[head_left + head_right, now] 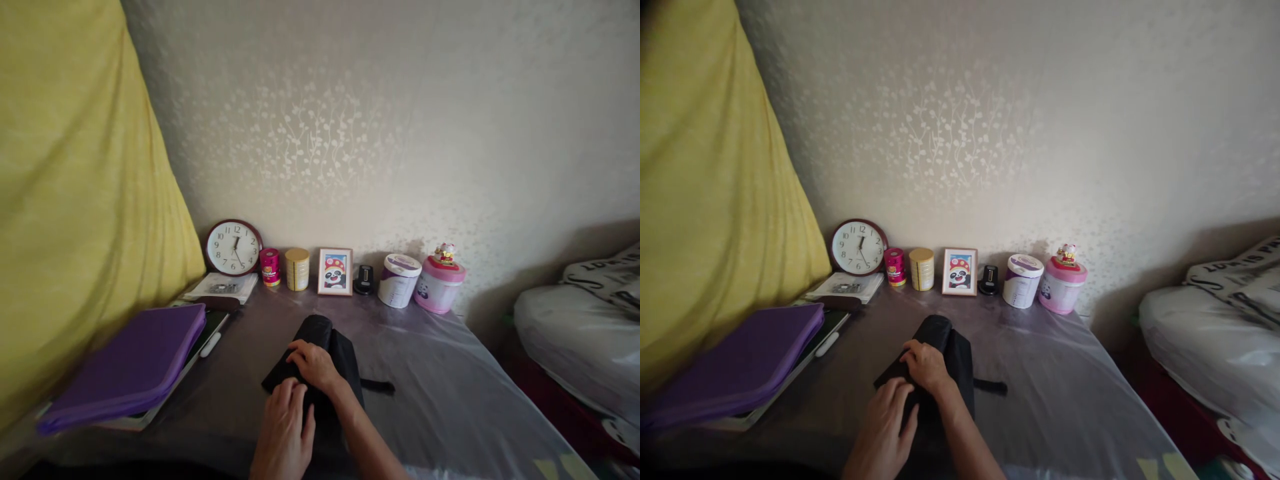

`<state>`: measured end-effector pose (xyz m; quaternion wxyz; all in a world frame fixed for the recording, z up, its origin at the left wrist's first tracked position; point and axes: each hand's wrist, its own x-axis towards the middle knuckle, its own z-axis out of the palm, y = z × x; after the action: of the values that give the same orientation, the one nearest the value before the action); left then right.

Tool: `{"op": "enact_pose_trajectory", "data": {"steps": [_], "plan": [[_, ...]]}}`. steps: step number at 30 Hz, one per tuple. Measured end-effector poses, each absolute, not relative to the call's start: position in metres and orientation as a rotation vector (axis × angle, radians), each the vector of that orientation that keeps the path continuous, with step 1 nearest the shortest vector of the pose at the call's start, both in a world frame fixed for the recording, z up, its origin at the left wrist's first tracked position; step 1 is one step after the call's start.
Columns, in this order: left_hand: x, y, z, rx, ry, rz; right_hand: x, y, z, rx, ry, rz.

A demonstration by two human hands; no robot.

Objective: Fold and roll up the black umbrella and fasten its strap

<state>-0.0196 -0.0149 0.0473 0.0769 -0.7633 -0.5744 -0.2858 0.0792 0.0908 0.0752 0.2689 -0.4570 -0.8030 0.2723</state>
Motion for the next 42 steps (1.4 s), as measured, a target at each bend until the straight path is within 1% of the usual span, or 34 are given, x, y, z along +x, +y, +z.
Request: {"op": "enact_pose_trajectory", "data": {"steps": [3,5,7,12,15,22,28,34,39,42], "plan": [[-0.011,-0.009,0.050,-2.305,-1.659,-0.824,0.085,0.092,0.079,-1.135,-2.154,0.936],[-0.009,-0.003,0.039,-2.275,-1.643,-0.783,0.090,0.090,0.082,-1.039,-2.146,1.042],[-0.009,0.001,0.023,-2.247,-1.650,-0.763,0.095,0.086,0.084,-0.931,-2.176,1.043],[-0.009,0.007,-0.003,-2.247,-1.672,-0.757,0.107,0.072,0.077,-0.855,-2.150,0.708],[-0.007,0.007,-0.004,-2.242,-1.702,-0.770,0.110,0.076,0.066,-0.875,-2.209,0.525],[-0.006,0.005,-0.003,-2.240,-1.797,-0.682,0.107,0.127,0.050,-0.997,-2.273,0.282],[-0.005,0.005,0.003,-2.265,-1.908,-0.547,0.102,0.165,0.047,-1.174,-2.214,0.200],[-0.003,0.004,0.011,-2.267,-1.950,-0.498,0.134,0.181,0.039,-1.515,-1.875,0.168],[-0.003,0.002,0.008,-2.227,-1.931,-0.593,0.182,0.154,0.039,-1.640,-1.732,0.156],[-0.003,0.001,0.007,-2.220,-1.939,-0.628,0.184,0.125,0.042,-1.533,-1.829,0.161]]}}
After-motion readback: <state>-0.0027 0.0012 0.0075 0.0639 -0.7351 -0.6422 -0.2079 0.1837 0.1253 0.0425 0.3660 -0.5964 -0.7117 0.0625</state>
